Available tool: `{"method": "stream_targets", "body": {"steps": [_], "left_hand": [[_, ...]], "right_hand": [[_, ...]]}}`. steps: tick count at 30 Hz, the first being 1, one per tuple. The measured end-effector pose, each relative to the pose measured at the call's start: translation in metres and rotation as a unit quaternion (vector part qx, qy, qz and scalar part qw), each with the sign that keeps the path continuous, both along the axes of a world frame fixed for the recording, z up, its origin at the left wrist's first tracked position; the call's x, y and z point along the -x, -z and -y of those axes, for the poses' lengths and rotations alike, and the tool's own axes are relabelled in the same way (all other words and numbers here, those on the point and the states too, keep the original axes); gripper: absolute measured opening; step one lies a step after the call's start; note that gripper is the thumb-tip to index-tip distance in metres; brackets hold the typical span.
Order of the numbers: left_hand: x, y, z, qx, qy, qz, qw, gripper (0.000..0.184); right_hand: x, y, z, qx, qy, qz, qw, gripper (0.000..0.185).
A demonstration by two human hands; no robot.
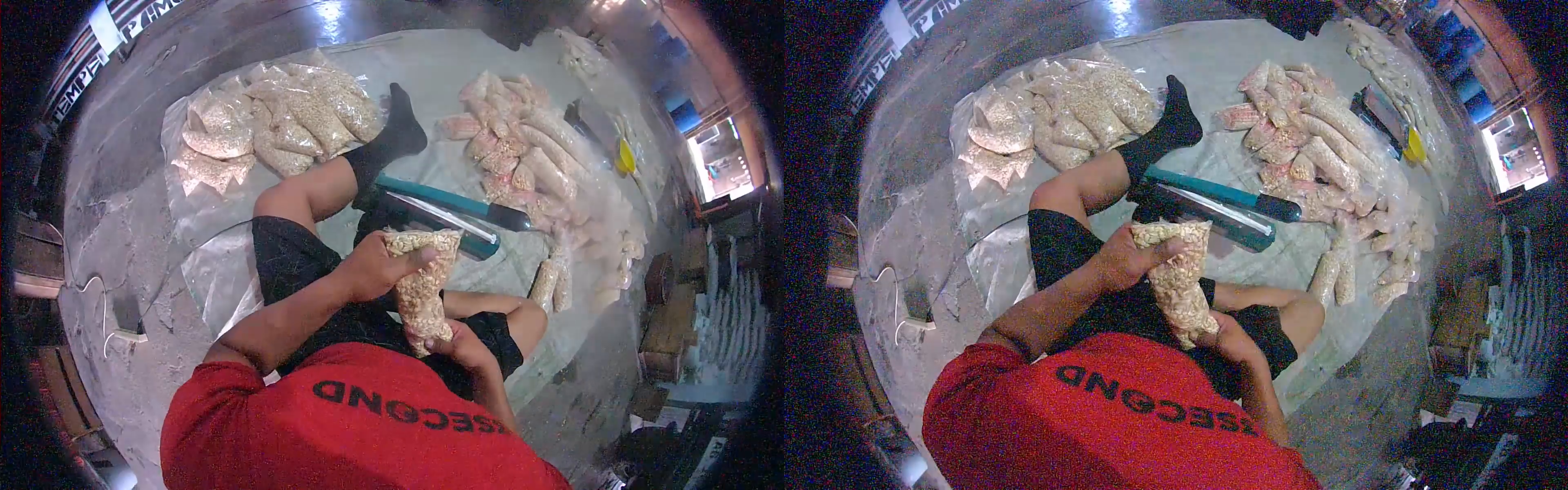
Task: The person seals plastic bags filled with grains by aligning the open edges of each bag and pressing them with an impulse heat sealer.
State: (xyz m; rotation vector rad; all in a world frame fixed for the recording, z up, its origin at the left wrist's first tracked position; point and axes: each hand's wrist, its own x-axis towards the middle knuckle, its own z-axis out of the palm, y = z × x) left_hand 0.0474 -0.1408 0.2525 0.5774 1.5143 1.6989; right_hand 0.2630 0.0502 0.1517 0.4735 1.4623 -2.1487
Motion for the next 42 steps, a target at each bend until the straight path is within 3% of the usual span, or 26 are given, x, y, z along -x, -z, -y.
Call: {"method": "stream_targets", "body": {"steps": [2,9,14,17,23,25,32,34,37,40,42], "left_hand": [[0.0,0.002,0.001,-0.01,0.005,0.018,1.0,0.036],[-0.001,-0.004,0.003,-0.001,0.025,-0.001,1.0,0.037],[-0.001,0.005,0.003,0.027,0.028,-0.015,0.999,0.038],[-0.002,0.003,0.003,0.028,0.007,-0.044,0.999,0.038],[-0.006,0.006,0.002,-0.021,0.001,0.023,1.0,0.036],[-0.006,-0.004,0.004,0.016,0.013,-0.061,0.998,0.034],[-0.011,-0.012,0.006,0.064,0.036,-0.067,0.995,0.028],[-0.011,-0.025,0.006,0.14,0.052,-0.098,0.984,0.028],[-0.014,-0.011,0.002,0.059,0.029,-0.117,0.991,0.028],[-0.01,-0.001,-0.001,0.126,0.041,-0.117,0.984,0.029],[-0.004,0.002,-0.002,0.08,-0.021,-0.072,0.994,0.028]], "right_hand": [[-0.003,0.015,-0.006,-0.044,-0.038,-0.039,0.998,0.044],[-0.006,0.021,-0.006,-0.05,-0.035,-0.038,0.997,0.049],[-0.002,0.011,-0.003,0.01,-0.013,-0.033,0.999,0.051],[-0.002,0.011,-0.003,-0.024,-0.026,-0.036,0.999,0.05],[-0.005,0.02,-0.008,-0.057,-0.034,-0.052,0.996,0.046],[-0.006,0.024,-0.009,-0.065,-0.034,-0.05,0.996,0.045],[0.0,0.004,-0.004,-0.07,-0.028,-0.024,0.997,0.044],[0.004,-0.003,-0.006,-0.091,-0.036,-0.033,0.995,0.044],[0.002,-0.005,-0.005,-0.118,-0.047,-0.027,0.992,0.044],[-0.006,0.001,-0.005,-0.111,-0.043,-0.013,0.993,0.044],[-0.005,-0.01,-0.006,-0.1,-0.044,-0.019,0.994,0.044]]}}
